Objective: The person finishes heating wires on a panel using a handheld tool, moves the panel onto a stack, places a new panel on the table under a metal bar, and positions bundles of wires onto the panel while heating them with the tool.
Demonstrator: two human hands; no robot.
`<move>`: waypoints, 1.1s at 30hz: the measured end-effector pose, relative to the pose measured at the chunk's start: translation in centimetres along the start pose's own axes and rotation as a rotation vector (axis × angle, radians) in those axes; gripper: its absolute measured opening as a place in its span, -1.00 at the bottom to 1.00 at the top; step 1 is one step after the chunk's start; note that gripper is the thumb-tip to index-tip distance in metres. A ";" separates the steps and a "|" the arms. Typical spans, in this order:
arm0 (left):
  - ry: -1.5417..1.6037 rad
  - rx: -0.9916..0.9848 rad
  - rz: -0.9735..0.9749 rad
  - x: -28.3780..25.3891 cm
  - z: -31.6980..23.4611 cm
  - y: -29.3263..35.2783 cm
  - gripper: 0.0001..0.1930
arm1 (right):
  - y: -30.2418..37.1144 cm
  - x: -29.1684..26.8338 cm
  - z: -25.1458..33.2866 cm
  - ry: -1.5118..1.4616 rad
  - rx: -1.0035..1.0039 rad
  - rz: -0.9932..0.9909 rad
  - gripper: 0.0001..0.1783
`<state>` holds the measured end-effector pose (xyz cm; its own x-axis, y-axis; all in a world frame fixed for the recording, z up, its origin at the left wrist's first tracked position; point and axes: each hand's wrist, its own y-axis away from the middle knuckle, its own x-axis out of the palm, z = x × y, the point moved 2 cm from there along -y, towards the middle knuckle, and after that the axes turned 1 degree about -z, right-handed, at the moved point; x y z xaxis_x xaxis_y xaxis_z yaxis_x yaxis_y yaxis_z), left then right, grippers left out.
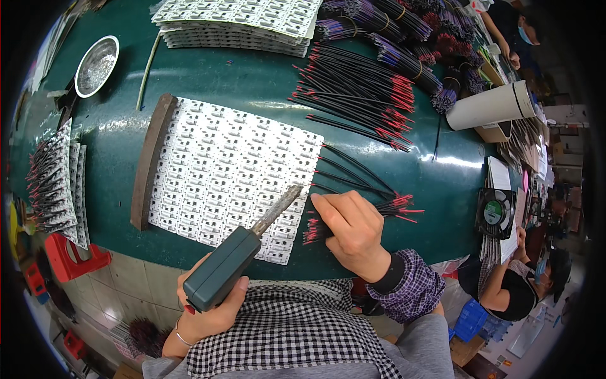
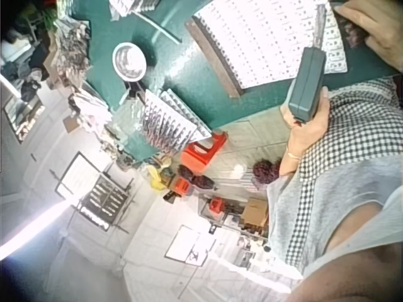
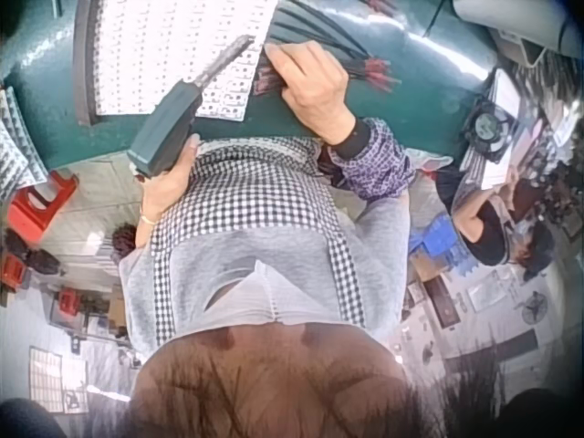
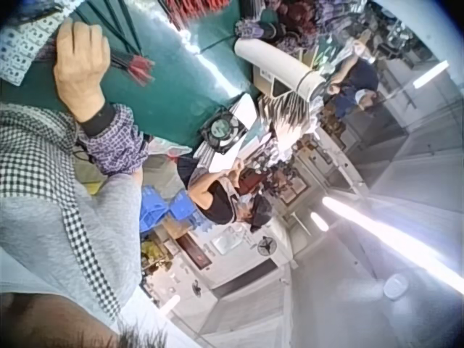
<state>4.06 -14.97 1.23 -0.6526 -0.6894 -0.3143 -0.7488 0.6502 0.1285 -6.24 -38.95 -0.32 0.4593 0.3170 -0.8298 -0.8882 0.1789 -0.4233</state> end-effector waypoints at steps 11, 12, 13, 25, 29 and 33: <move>0.012 0.002 0.054 0.3 0.0 0.0 -0.83 | 0.0 0.2 0.0 -0.027 0.023 -0.006 -0.46; 0.021 -0.020 0.057 0.3 -0.1 -0.1 -0.85 | 0.0 0.2 -0.1 -0.046 0.037 -0.018 -0.38; 0.020 -0.020 0.057 0.3 -0.2 -0.1 -0.85 | 0.0 0.2 -0.1 -0.046 0.037 -0.018 -0.38; 0.047 -0.112 0.026 -0.1 0.5 1.0 -0.83 | -0.2 0.2 -0.1 -0.051 0.047 -0.018 -0.40; -0.019 -0.075 0.088 -0.3 0.1 0.6 -0.81 | -0.3 0.3 -0.6 -0.073 0.053 -0.037 -0.51; -0.015 -0.005 0.068 0.0 0.1 0.5 -0.82 | -0.6 0.3 -0.8 -0.100 0.045 -0.048 -0.60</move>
<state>3.65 -14.64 1.23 -0.7004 -0.6388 -0.3183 -0.7033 0.6938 0.1552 -5.63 -39.74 -0.60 0.5028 0.3982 -0.7672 -0.8644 0.2375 -0.4432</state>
